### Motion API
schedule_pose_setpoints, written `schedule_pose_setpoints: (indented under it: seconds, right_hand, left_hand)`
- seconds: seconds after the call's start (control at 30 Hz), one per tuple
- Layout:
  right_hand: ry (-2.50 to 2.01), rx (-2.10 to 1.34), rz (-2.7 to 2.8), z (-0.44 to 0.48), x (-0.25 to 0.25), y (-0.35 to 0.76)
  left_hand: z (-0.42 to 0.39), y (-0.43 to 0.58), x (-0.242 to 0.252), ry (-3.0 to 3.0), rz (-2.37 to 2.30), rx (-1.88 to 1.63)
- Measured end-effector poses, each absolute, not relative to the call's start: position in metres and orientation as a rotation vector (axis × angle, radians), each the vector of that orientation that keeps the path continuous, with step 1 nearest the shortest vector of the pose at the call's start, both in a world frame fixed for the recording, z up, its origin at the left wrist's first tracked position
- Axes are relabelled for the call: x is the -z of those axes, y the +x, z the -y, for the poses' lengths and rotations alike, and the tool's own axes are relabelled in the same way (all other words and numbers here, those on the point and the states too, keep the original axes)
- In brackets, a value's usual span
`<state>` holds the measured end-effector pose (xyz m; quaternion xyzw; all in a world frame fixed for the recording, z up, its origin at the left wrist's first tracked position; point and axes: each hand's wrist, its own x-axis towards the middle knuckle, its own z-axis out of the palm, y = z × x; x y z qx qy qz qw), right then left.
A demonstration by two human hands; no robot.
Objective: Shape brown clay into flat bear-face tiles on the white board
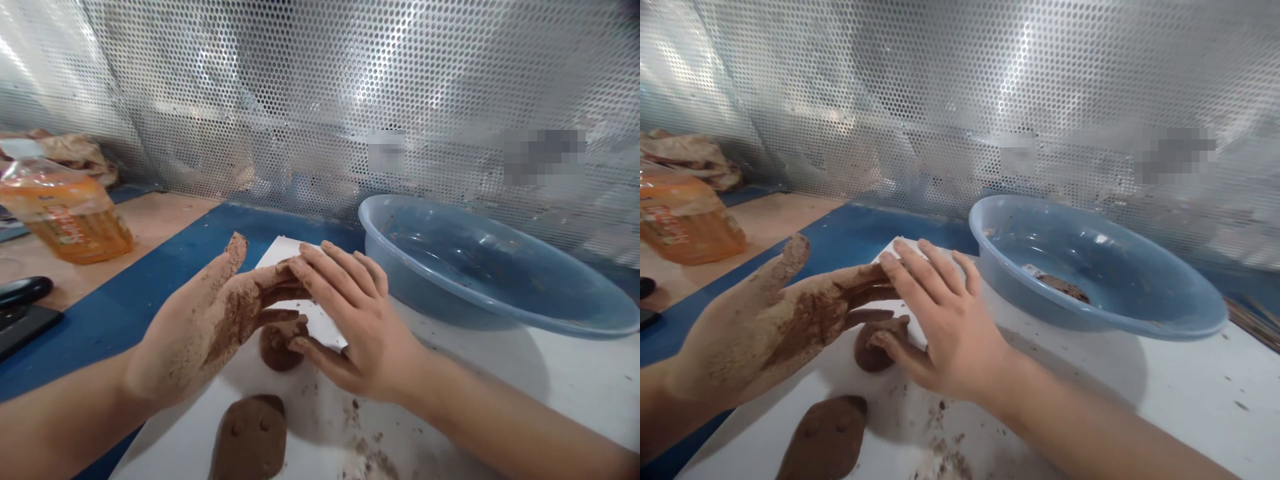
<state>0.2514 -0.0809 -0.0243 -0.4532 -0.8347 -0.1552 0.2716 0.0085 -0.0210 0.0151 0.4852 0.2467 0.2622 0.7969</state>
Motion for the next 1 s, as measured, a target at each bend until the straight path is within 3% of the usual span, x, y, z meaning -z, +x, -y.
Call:
schedule_pose_setpoints:
  seconds: [1.0]
  right_hand:
    - [-1.191, 0.324, 2.207, 0.0809, 0.0237, 0.248]
  left_hand:
    - [0.0231, 0.0084, -0.0175, 1.064, -0.476, -0.575]
